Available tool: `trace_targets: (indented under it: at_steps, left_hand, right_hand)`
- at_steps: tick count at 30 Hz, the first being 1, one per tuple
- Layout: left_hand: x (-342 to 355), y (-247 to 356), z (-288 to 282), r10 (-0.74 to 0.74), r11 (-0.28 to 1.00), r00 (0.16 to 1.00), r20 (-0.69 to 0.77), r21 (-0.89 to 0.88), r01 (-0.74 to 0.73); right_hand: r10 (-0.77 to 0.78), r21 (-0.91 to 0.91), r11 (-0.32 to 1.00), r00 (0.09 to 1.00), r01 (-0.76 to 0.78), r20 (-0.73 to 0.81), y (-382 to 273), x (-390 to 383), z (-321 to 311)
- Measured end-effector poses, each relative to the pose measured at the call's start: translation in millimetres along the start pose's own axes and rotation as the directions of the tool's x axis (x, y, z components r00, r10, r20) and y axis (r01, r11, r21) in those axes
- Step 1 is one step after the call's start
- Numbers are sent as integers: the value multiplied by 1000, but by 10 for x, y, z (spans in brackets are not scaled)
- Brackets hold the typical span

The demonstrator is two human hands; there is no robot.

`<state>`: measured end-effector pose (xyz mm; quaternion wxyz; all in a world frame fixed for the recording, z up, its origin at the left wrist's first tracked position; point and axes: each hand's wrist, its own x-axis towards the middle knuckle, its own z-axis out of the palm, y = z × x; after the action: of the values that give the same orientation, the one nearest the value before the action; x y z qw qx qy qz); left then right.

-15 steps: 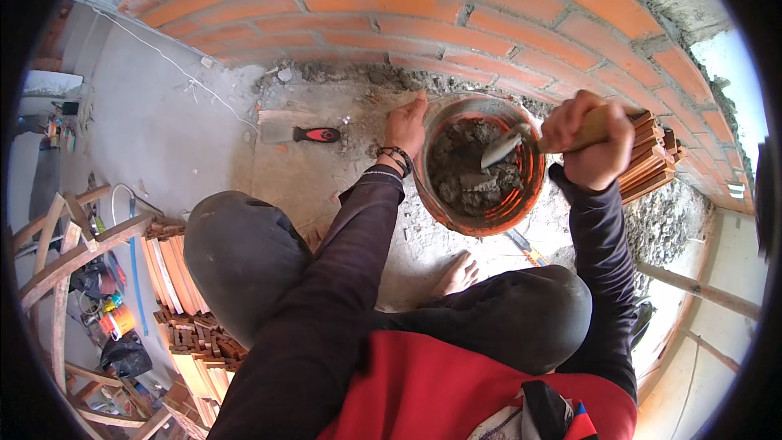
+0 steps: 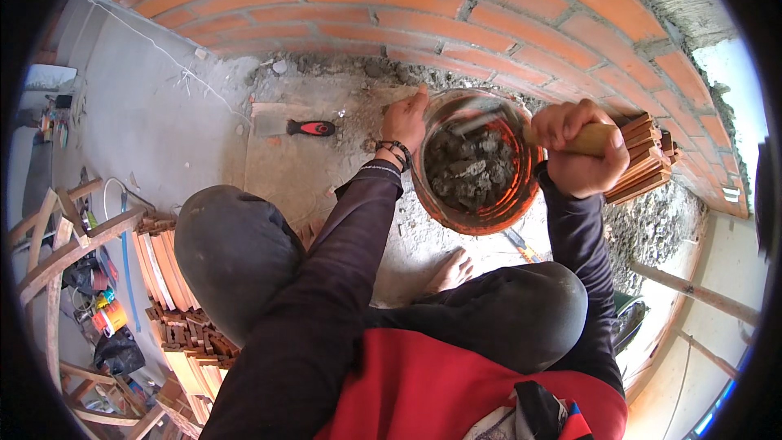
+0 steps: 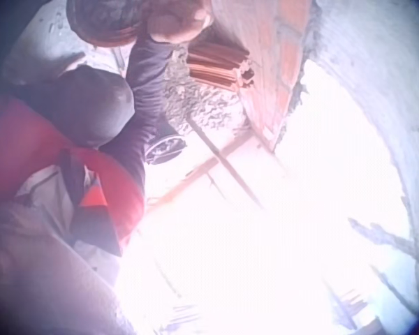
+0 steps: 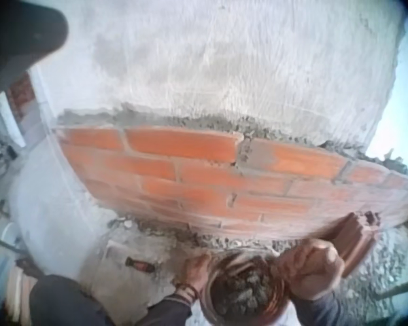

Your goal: The person applies mortar to a brick and places it on a wall using a trowel.

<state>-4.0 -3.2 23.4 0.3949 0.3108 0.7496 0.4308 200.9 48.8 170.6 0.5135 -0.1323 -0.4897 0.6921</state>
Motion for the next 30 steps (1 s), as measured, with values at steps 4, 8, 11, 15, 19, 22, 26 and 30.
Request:
trace_targets:
  at_steps: [4,8,11,15,19,22,26,30]
  left_hand:
    - [112,-71,95,71,994,997,11,-86,-70]
    - [146,-180,183,176,976,984,-24,-130,-178]
    - [229,-377,168,36,964,997,66,-267,-17]
    - [165,-313,152,69,952,997,45,-301,-52]
    - [27,73,157,84,909,990,109,-417,-31]
    - [-150,328,119,188,929,978,93,-341,-146]
    - [-337,589,192,301,933,942,149,-249,-259]
    - [-338,777,205,291,919,939,184,-328,-220]
  right_hand:
    - [-130,-140,982,991,126,-16,623,-112,-117]
    - [67,-176,982,998,-63,18,314,-426,-239]
    - [153,-164,977,985,-139,75,-67,-400,-178]
    - [-31,-191,981,999,27,-19,-181,-277,-100]
    - [-104,-304,949,993,81,-61,125,-329,-280]
    - [12,-369,929,1000,-9,7,-141,-547,-344]
    - [286,-822,528,956,-212,-63,-751,-543,-380]
    - [593,-992,-79,795,-95,-123,-953,-181,-379]
